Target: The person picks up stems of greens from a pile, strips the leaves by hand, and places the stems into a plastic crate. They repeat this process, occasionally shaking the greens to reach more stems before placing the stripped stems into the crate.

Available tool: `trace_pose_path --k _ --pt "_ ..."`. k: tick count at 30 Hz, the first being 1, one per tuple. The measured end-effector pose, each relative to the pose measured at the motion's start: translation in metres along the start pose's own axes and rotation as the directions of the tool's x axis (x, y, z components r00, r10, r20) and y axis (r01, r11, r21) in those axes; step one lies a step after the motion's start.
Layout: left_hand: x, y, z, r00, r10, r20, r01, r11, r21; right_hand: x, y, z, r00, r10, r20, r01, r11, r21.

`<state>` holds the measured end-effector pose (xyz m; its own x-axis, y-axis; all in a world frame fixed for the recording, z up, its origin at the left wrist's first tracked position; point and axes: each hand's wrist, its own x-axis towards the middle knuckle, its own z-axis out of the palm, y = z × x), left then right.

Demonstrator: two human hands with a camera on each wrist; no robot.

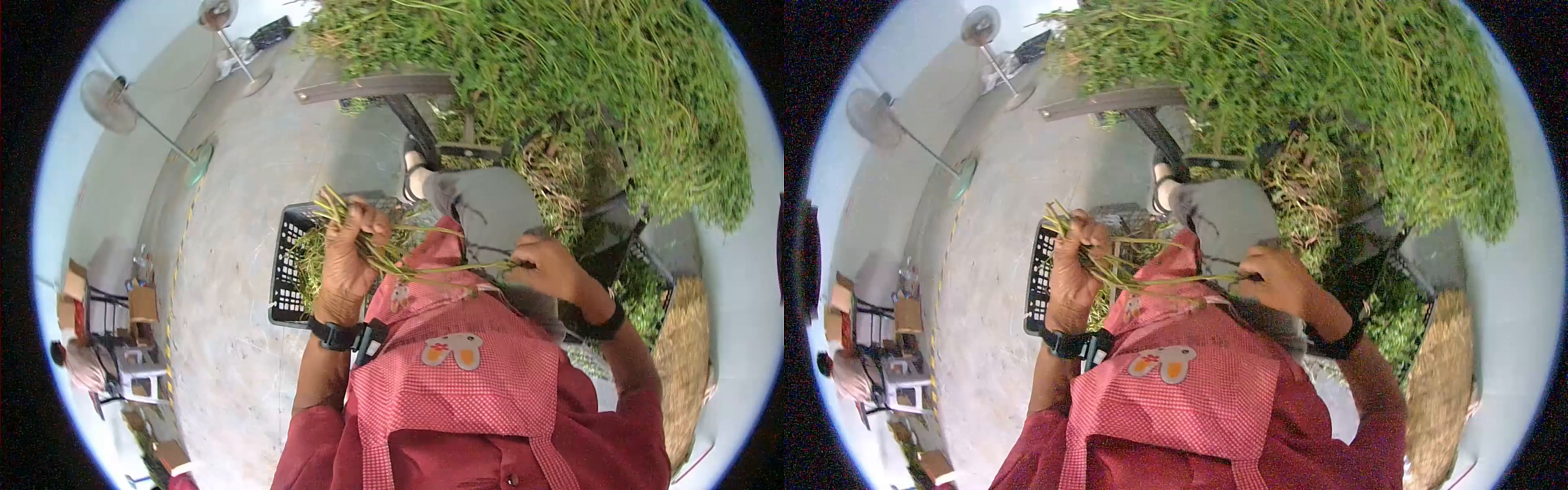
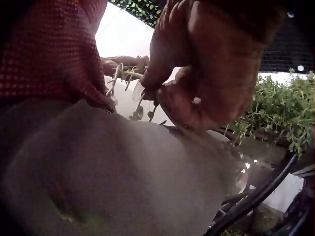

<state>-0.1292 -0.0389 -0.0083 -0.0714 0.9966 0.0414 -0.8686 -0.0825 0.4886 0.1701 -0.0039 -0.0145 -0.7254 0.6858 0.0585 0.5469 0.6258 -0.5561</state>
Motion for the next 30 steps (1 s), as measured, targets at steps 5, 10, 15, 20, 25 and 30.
trace_pose_path --k 5,10,15,20,25,30 --pt "-0.012 0.000 -0.002 0.998 0.056 -0.009 -0.056 0.997 0.057 -0.005 -0.020 0.000 0.984 0.170 0.048 -0.175 0.971 0.161" --pt "-0.009 0.001 -0.004 0.997 0.068 -0.031 -0.063 0.987 0.145 -0.008 -0.033 -0.008 0.999 0.028 -0.018 -0.026 0.992 0.121" --pt "0.000 0.003 -0.009 0.998 -0.055 0.016 0.054 0.998 0.019 -0.006 -0.049 -0.019 0.995 0.092 0.049 -0.098 0.984 0.145" --pt "0.002 0.002 -0.014 0.984 -0.081 0.161 0.113 0.973 -0.202 -0.013 -0.038 -0.009 0.998 -0.051 0.042 0.037 0.959 0.282" --pt "0.001 0.002 -0.009 0.948 -0.116 0.295 0.174 0.968 -0.178 -0.022 -0.030 -0.004 0.994 0.051 0.094 -0.090 0.879 0.468" --pt "0.004 -0.003 -0.003 0.969 -0.141 0.203 0.171 0.976 -0.136 -0.026 -0.021 -0.002 0.983 -0.113 -0.144 0.130 0.985 0.114"
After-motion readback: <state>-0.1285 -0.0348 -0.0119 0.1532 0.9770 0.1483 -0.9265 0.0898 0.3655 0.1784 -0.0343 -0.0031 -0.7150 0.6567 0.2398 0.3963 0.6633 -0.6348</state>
